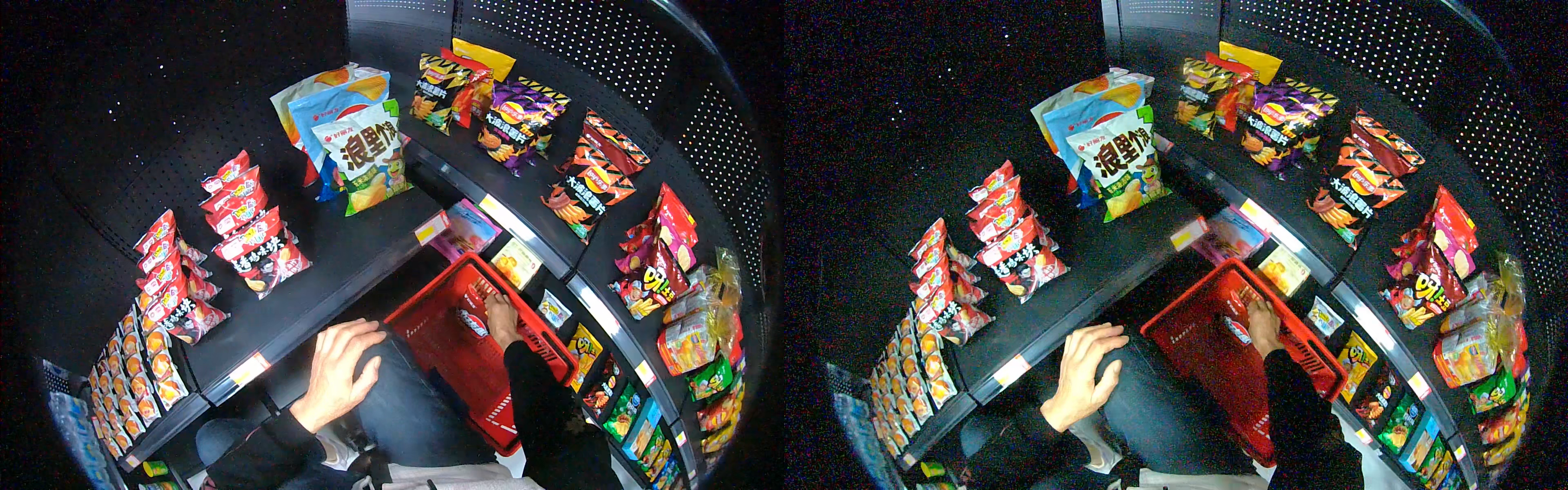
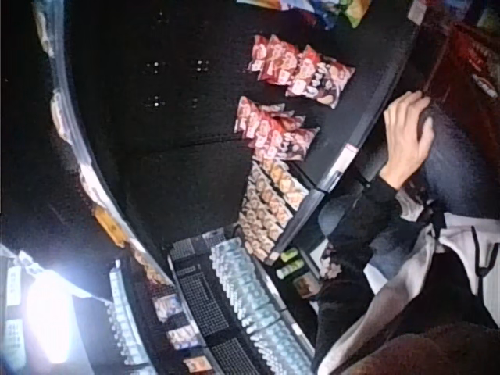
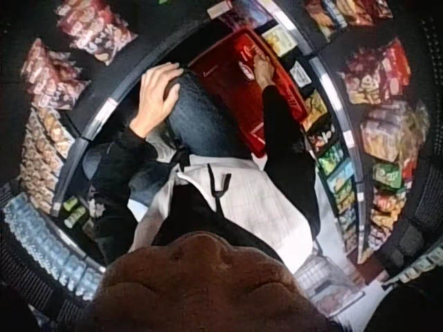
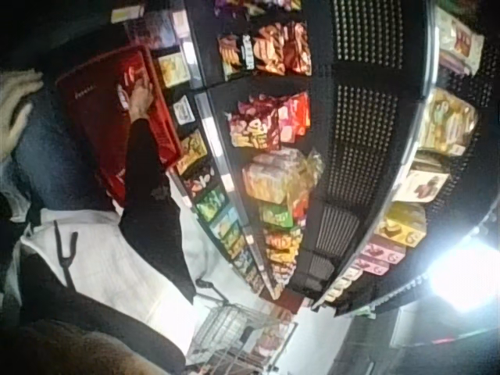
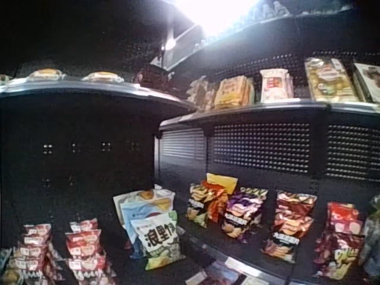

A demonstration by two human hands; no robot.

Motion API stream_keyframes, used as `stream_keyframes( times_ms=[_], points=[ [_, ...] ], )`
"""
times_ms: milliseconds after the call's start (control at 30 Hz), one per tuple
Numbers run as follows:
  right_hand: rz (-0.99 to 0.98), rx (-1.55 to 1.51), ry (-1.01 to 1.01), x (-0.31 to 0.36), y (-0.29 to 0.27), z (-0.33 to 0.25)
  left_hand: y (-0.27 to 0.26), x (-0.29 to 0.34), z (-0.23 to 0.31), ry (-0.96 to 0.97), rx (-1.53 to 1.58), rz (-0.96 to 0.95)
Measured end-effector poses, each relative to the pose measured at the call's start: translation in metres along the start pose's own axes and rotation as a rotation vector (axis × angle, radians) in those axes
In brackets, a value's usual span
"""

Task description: The person removes snack packets from a shelf, places them into a red basket, wipes the shelf with a blue cloth, then restacks the packets back onto the shelf. The person repeats this process for multiple snack types.

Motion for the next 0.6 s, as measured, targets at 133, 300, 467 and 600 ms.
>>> stream_keyframes(
  times_ms=[133, 300, 467, 600],
  points=[
    [0.045, -0.049, -0.026, -0.003, 0.004, -0.002, 0.000, -0.001, -0.003, 0.019, 0.011, -0.007],
    [0.121, -0.167, -0.013, -0.008, -0.033, -0.016, 0.001, 0.000, -0.007, 0.039, 0.017, -0.002],
    [0.336, -0.411, -0.332, -0.033, -0.163, -0.109, 0.005, 0.000, -0.008, 0.076, 0.019, 0.015],
    [0.462, -0.491, -0.564, -0.060, -0.267, -0.212, 0.009, 0.000, -0.011, 0.088, 0.044, 0.015]
  ],
)
Point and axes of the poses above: each hand's wrist, its own x-axis away from the middle knuckle, its own y-axis out of the palm, z = x × y, the point moved 10 cm from there along -x, towards the middle knuckle, and after that the axes turned 8 degrees about y, right-handed, at the moved point
